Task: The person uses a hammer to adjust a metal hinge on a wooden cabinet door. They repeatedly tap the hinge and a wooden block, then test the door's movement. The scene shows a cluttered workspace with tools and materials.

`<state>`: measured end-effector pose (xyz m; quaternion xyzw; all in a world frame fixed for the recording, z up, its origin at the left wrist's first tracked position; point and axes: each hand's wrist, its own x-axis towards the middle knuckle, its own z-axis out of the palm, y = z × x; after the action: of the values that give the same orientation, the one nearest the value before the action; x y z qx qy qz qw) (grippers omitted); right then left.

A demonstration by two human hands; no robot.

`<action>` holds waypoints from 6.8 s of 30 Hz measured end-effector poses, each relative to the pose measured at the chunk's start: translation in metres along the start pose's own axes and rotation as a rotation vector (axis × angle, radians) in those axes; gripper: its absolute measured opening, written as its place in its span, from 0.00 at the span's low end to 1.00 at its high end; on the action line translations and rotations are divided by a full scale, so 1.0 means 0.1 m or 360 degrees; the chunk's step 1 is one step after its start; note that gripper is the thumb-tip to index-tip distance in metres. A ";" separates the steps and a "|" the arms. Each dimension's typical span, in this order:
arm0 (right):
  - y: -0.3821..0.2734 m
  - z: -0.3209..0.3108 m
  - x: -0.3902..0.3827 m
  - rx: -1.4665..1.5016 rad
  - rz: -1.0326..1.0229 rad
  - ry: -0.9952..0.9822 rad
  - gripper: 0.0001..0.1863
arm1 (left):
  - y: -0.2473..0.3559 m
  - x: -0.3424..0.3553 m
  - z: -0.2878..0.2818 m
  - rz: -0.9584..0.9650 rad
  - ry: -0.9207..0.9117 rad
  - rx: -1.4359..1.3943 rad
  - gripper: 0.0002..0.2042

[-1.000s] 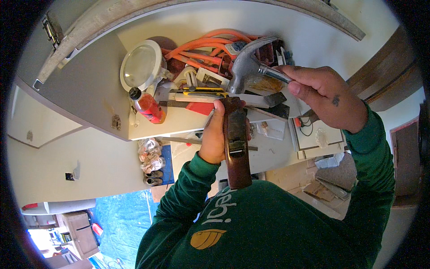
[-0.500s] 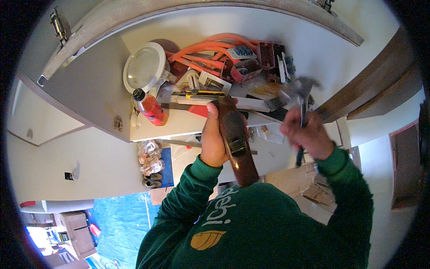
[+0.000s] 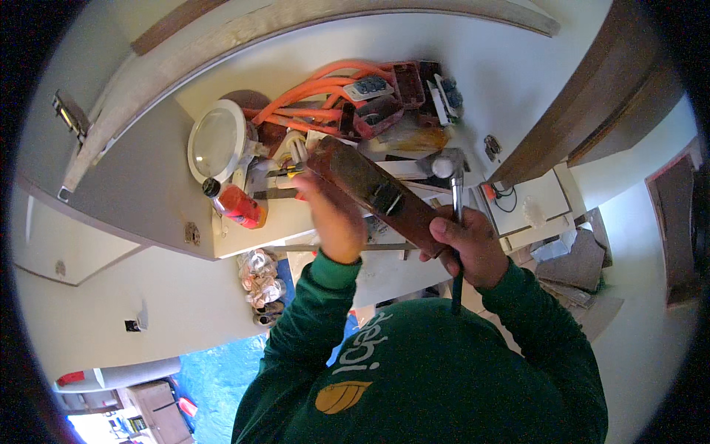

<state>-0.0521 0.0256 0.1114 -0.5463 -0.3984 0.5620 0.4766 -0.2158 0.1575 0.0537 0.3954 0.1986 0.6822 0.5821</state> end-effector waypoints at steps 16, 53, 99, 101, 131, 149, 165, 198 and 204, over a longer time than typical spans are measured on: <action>-0.22 -0.21 -0.17 -0.0272 -0.0150 0.0275 0.21 | 1.12 0.44 0.30 0.1659 -0.1594 0.2388 0.27; -0.05 -0.44 -0.05 -0.0005 -0.0035 0.0435 0.16 | 0.53 0.33 0.30 0.1158 -0.1337 0.1797 0.40; 0.28 -0.25 -0.25 0.0083 -0.0215 0.0328 0.21 | 0.06 -0.75 0.41 -0.1242 -0.0572 -0.0664 0.25; 0.30 -0.25 -0.24 0.0114 -0.0216 0.0315 0.21 | 0.03 -0.74 0.37 -0.1238 -0.0613 -0.0682 0.26; 0.29 -0.23 -0.19 0.0264 -0.0058 0.0271 0.22 | 0.02 -0.47 0.45 -0.0665 -0.0313 -0.0565 0.30; 0.12 -0.08 -0.24 -0.0364 -0.0836 0.0354 0.22 | -0.16 0.30 0.18 -0.0834 0.0043 -0.0897 0.22; 0.37 0.06 -0.44 -0.0867 -0.0656 0.0118 0.15 | -0.28 0.27 0.19 -0.1166 0.0100 -0.0914 0.21; 0.06 0.07 -0.66 -0.0740 -0.0330 -0.0160 0.15 | -0.38 0.28 0.11 -0.1131 0.0194 -0.0959 0.23; 0.23 0.15 -0.42 -0.1187 -0.0636 0.0144 0.12 | -0.32 0.30 0.11 -0.1136 0.0155 -0.0926 0.22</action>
<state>-0.0714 -0.0194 0.1003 -0.6175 -0.6511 0.2513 0.3628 -0.1871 0.1918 0.0458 0.0901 0.1497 0.4843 0.8573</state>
